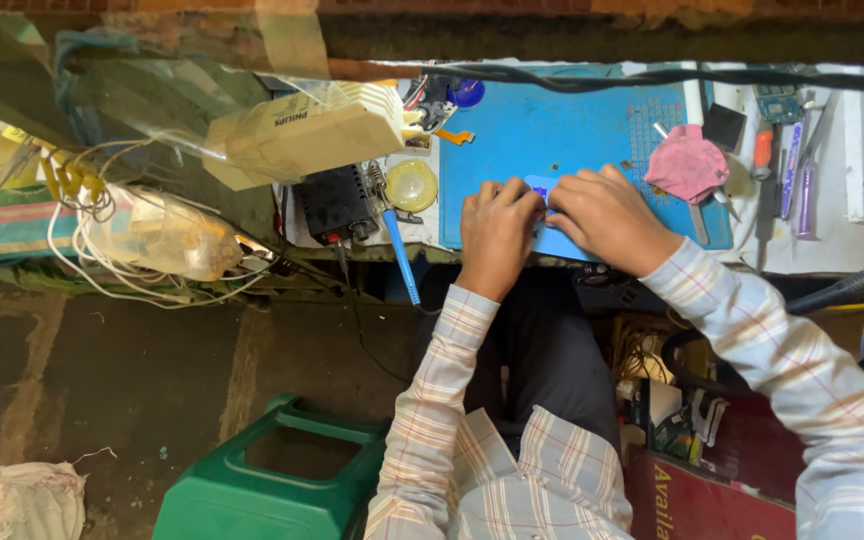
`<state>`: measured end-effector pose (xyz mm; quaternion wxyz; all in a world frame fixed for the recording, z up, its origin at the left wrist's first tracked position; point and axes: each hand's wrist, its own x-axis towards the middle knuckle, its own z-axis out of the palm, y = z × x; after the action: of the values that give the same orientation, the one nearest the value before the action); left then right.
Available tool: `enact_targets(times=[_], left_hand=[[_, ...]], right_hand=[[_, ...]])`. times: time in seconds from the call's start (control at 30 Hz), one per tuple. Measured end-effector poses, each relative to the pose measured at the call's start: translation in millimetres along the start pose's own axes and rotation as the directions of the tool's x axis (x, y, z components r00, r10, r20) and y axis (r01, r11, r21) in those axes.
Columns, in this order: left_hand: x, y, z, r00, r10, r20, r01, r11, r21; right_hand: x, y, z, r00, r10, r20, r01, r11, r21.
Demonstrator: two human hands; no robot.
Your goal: The person solders a green circuit board held in a blue board clamp on the workbench, using a soldering iron and solder wire. They reposition the board, work on it with their hands, use tweezers on small components, and later hold the board while applying the iron and filing or scraping near its edge.
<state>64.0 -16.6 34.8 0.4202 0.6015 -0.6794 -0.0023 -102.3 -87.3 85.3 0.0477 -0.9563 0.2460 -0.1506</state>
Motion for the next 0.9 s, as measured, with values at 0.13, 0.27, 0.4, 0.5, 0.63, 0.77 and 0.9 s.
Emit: enact_targets(times=[0.13, 0.27, 0.4, 0.5, 0.63, 0.77, 0.9], left_hand=[[-2, 9, 9, 0.996, 0.060, -0.060, -0.048, 0.982, 0.185], [-7, 5, 10, 1.000, 0.026, -0.016, -0.025, 0.998, 0.059], [-4, 5, 9, 0.999, 0.030, -0.032, -0.031, 1.000, -0.003], [-3, 6, 6, 1.000, 0.028, -0.014, -0.028, 0.999, -0.035], [-6, 6, 2, 0.999, 0.049, 0.011, -0.049, 0.999, -0.018], [-7, 7, 2, 0.998, 0.059, -0.003, -0.059, 0.998, -0.034], [-6, 9, 2, 0.998, 0.062, -0.005, -0.062, 0.998, 0.004]], right_hand=[[-10, 9, 3, 0.998, 0.028, -0.049, -0.021, 0.992, 0.125], [-13, 14, 10, 0.998, 0.063, -0.031, -0.052, 0.957, 0.287], [-13, 15, 8, 0.993, 0.114, 0.014, -0.112, 0.936, 0.334], [-10, 17, 3, 0.992, 0.112, 0.052, -0.123, 0.922, 0.368], [-14, 16, -2, 0.999, 0.025, 0.042, -0.038, 0.929, 0.367], [-15, 11, -5, 0.999, 0.039, 0.037, -0.047, 0.963, 0.265], [-15, 9, -12, 0.997, 0.016, 0.069, -0.032, 0.971, 0.237]])
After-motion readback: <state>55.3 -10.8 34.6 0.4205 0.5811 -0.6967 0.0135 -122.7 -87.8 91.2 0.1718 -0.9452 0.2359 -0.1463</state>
